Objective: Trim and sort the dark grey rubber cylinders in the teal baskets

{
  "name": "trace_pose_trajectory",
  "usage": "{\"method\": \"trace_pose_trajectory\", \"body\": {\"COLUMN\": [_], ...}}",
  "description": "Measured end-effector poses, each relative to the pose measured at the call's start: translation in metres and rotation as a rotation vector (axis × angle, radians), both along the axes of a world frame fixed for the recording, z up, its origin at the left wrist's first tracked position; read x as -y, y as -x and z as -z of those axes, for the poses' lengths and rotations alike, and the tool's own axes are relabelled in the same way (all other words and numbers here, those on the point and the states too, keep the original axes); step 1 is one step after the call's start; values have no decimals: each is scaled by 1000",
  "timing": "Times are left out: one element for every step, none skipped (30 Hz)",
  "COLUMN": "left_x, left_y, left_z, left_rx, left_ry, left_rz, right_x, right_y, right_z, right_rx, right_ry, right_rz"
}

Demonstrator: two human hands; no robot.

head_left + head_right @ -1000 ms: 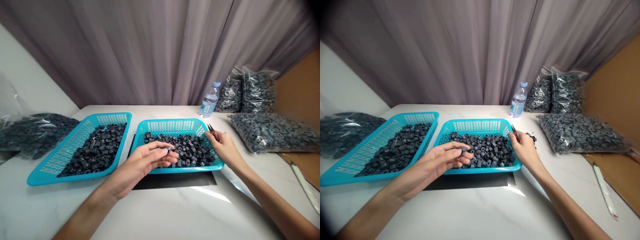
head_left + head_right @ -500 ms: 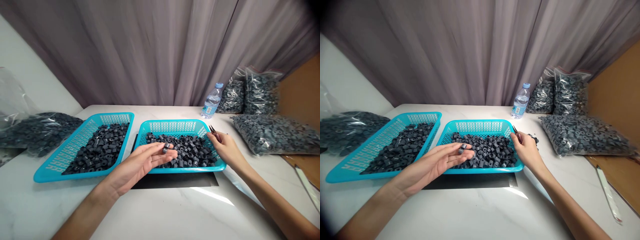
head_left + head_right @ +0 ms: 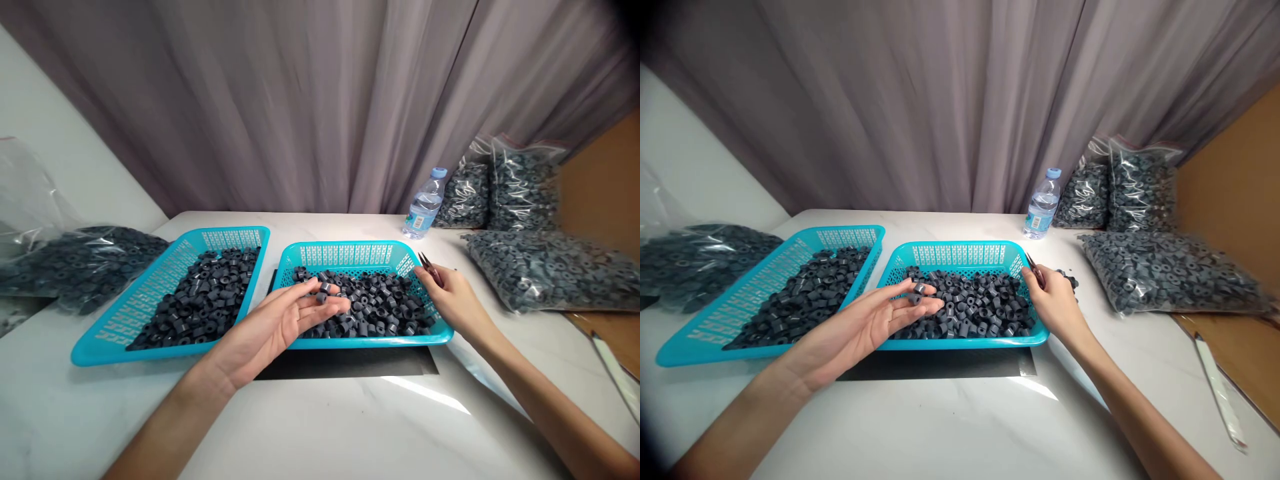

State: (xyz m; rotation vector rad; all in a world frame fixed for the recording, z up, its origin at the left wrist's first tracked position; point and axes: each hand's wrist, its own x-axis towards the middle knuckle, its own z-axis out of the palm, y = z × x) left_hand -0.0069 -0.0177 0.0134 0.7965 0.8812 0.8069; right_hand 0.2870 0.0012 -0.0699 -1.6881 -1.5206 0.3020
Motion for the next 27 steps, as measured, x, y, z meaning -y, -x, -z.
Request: {"method": "trace_pose_trajectory", "body": {"left_x": [0,0,-1,-1,-2,-2,-3,-3,-3,-3,-3,-3,-3,-3,-4,-5,-8,-12,-18,-24,-32,-39,-46,-53,-58,-61,-62], "left_y": [1,1,2,3,3,4,6,7,7,8,8,9,9,10,12,15,20,27,36,47,60,73,85,97,106,112,114], "left_z": [0,0,0,0,1,1,1,2,2,2,2,1,0,-2,-4,-5,-7,-8,-9,-9,-8,-7,-5,-4,-2,-2,-2], "left_rx": [-2,-4,-5,-5,-5,-8,-12,-17,-21,-27,-33,-42,-55,-72,-97,-135,-194,-281,-402,-557,-740,-937,-1115,-1245,-1342,-1413,-1461], "left_ry": [-4,-10,-18,-27,-38,-47,-54,-62,-75,-92,-113,-137,-164,-194,-229,-275,-336,-416,-512,-611,-714,-799,-856,-902,-941,-975,-1009], "left_rz": [-9,-14,-17,-16,-15,-14,-13,-12,-10,-7,-1,9,22,34,43,38,12,-48,-146,-256,-376,-465,-467,-444,-418,-390,-387], "right_x": [0,0,0,0,0,0,0,0,-1,-1,-1,-1,-1,-1,-1,0,0,0,0,0,0,0,0,0,0,0,0], "right_y": [0,0,0,1,1,0,0,0,0,0,-1,-1,-1,0,0,0,1,1,2,2,3,3,3,4,4,4,4], "right_z": [0,-1,-1,-1,-1,0,0,0,1,1,2,2,3,3,2,2,1,1,0,-1,-1,-2,-2,-3,-3,-3,-3], "right_rx": [1,2,3,3,2,2,1,0,1,2,4,6,9,11,12,12,13,12,12,13,15,18,20,22,22,20,17], "right_ry": [0,2,6,11,17,21,23,23,21,18,18,18,20,23,26,28,29,32,35,38,39,40,40,36,31,28,28], "right_rz": [3,5,7,8,8,5,1,-3,-5,-7,-7,-5,-2,2,4,6,7,5,3,2,0,-2,-2,1,1,-2,-7]}}
